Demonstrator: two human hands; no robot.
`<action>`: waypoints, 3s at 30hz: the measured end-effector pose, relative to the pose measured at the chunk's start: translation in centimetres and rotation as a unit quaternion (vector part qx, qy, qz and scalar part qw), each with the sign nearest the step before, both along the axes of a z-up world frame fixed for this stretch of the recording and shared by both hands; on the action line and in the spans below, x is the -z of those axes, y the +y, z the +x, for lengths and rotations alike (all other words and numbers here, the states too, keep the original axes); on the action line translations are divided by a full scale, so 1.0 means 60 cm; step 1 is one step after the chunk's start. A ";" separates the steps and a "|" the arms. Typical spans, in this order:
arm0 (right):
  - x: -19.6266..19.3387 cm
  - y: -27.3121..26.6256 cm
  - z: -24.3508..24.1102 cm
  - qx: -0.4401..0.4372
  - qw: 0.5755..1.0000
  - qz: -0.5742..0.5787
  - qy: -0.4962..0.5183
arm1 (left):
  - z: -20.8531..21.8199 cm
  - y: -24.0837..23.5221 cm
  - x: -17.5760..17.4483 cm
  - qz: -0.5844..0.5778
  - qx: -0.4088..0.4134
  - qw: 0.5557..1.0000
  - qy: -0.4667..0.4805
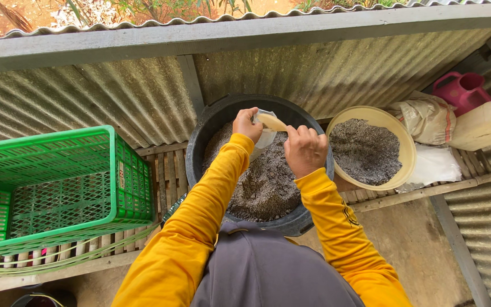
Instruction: The person scoops small dark grains from a large black basin into a small white plastic bag using a wooden spoon. The person holds the bag open with one hand while repeatedly transferring grains with the other hand until the bag is full.
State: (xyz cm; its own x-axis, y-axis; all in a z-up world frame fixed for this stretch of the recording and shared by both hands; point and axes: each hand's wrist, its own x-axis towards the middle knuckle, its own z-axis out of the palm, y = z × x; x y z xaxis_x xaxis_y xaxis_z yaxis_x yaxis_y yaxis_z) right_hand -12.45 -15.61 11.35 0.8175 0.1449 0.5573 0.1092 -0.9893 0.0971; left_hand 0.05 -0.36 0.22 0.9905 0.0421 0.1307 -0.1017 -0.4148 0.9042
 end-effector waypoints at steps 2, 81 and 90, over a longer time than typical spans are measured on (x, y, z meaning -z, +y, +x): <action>0.020 -0.014 -0.003 -0.009 1.000 0.025 0.009 | 0.002 0.005 0.003 0.001 -0.003 1.000 0.005; 0.508 -0.199 -0.038 0.210 0.690 0.618 0.314 | -0.009 0.042 -0.013 0.007 -0.035 0.999 -0.013; 0.349 -0.236 -0.041 0.164 0.626 0.701 0.301 | -0.006 0.031 -0.012 -0.012 -0.013 1.000 -0.008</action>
State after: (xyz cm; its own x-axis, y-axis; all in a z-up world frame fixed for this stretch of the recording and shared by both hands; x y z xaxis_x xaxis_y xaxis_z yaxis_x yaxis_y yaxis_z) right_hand -14.94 -29.79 -9.57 0.7985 -0.3724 -0.4730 -0.5217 -0.0362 -0.8523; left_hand -0.32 1.47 0.97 0.9868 0.0710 0.1455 -0.1060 -0.3959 0.9122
